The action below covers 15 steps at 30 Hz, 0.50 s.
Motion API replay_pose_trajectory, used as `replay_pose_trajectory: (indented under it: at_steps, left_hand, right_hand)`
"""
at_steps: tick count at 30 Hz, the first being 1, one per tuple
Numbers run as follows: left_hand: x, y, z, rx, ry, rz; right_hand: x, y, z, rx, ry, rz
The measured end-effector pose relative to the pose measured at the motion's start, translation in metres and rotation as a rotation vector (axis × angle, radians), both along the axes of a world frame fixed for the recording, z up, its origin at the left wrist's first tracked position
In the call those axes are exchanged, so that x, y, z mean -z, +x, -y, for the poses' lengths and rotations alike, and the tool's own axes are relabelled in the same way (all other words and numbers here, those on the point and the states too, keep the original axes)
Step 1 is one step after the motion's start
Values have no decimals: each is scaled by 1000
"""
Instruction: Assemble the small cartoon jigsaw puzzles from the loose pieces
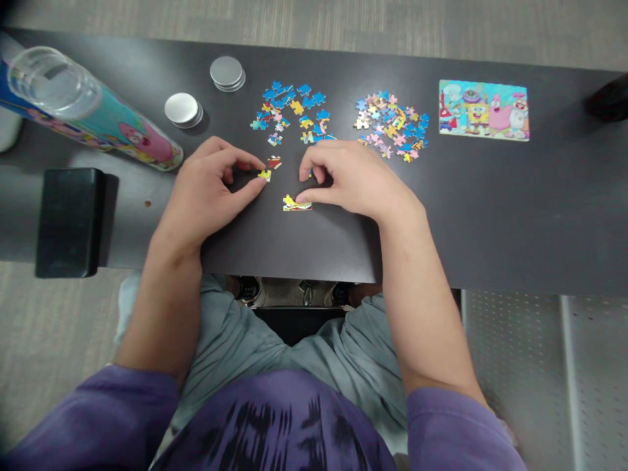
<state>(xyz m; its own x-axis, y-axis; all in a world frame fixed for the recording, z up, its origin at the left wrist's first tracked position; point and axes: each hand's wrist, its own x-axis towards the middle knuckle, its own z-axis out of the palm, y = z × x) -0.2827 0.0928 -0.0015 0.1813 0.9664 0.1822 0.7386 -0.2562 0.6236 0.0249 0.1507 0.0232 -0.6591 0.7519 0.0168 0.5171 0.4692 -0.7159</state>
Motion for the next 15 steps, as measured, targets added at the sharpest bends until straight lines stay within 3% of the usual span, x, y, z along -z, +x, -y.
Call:
replay_pose_trajectory:
  at_steps: [15]
  left_hand:
    - [-2, -9, -3, 48, -60, 96]
  right_hand:
    - [0, 14, -4, 84, 86, -11]
